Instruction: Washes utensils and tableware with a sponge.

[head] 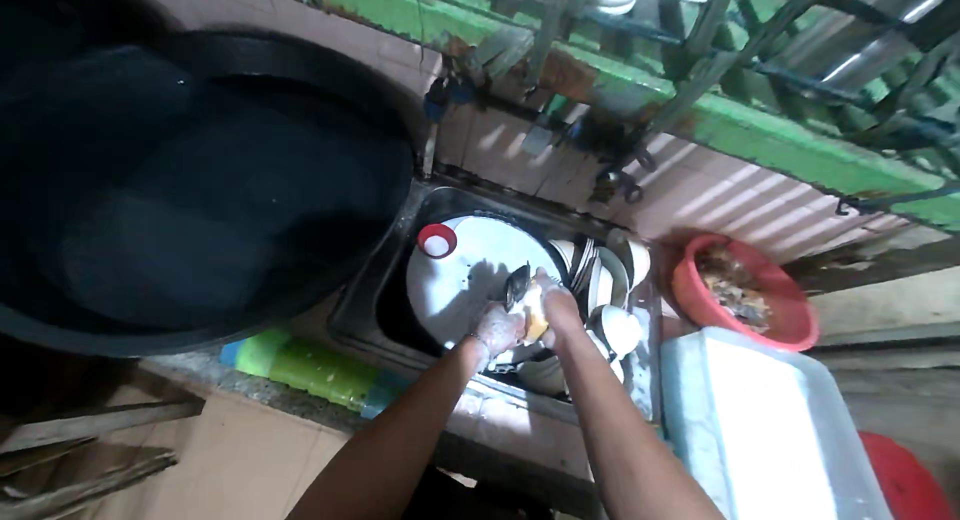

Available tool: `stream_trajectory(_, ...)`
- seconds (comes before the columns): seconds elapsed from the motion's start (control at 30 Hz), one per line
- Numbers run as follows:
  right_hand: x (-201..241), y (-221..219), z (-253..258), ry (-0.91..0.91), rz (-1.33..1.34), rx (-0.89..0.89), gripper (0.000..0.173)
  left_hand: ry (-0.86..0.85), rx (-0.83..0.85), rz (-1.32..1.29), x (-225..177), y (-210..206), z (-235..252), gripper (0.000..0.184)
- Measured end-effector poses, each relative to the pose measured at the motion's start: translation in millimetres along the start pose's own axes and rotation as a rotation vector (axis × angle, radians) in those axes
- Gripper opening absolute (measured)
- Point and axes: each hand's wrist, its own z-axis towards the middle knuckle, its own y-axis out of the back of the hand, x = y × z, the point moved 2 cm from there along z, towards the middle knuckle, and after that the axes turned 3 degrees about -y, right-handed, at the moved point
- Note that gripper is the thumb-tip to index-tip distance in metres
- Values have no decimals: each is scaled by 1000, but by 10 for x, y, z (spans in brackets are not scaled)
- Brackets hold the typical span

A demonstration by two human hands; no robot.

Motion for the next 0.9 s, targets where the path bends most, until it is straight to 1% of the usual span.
stream_trajectory(0.03, 38, 10, 37, 5, 111, -46, 61, -33, -1, 58, 0, -5, 4, 40)
stream_trajectory(0.07, 67, 8, 71, 12, 229, -98, 60, -78, -20, 112, -2, -30, 10, 42)
stream_trajectory(0.1, 82, -11, 76, 20, 322, -135, 60, -112, -44, 169, -13, -51, 2, 40)
stream_trajectory(0.13, 82, -56, 38, 38, 336, -168, 61, -129, -74, 223, -35, -55, -17, 38)
stream_trajectory(0.17, 86, -112, -45, 59, 258, -184, 63, -127, -105, 259, -57, -46, -32, 34)
stream_trajectory(0.23, 109, -143, -232, 52, 22, -116, 63, -95, -141, 259, -90, -19, -92, 31)
stream_trajectory(0.27, 82, -112, -216, 45, -25, -88, 62, -82, -139, 246, -64, -15, -111, 30)
stream_trajectory(0.33, 38, 2, -71, 52, 57, -112, 61, -82, -114, 166, 68, -60, -122, 35)
stream_trajectory(0.4, -7, -4, 17, 60, 188, -195, 57, -61, -99, 112, 157, -111, -112, 37)
stream_trajectory(0.43, -50, -40, -8, 82, 166, -216, 56, -40, -102, 111, 173, -110, -92, 37)
stream_trajectory(0.47, -97, -73, -87, 109, 91, -200, 54, -21, -106, 110, 179, -97, -59, 37)
stream_trajectory(0.53, -241, -125, -197, 133, -74, -111, 47, 16, -108, 79, 168, -54, 9, 35)
stream_trajectory(0.6, -269, -111, -269, 81, -117, -21, 40, 34, -84, 72, 182, 10, 59, 37)
stream_trajectory(0.67, -177, -4, -233, 30, -165, 30, 37, -2, -41, 172, 205, 100, 55, 44)
stream_trajectory(0.7, -126, 55, -173, 23, -190, 38, 35, -37, -57, 215, 202, 152, 29, 47)
stream_trajectory(0.77, -40, 147, -29, 59, -239, -7, 29, -71, -95, 232, 207, 201, -5, 47)
stream_trajectory(0.83, 26, 193, 133, 128, -317, -71, 28, -94, -88, 152, 182, 216, -27, 42)
stream_trajectory(0.87, 45, 198, 202, 139, -339, -90, 32, -92, -62, 68, 165, 209, -37, 39)
stream_trajectory(0.9, 68, 193, 207, 117, -316, -84, 39, -89, -29, -50, 149, 189, -49, 34)
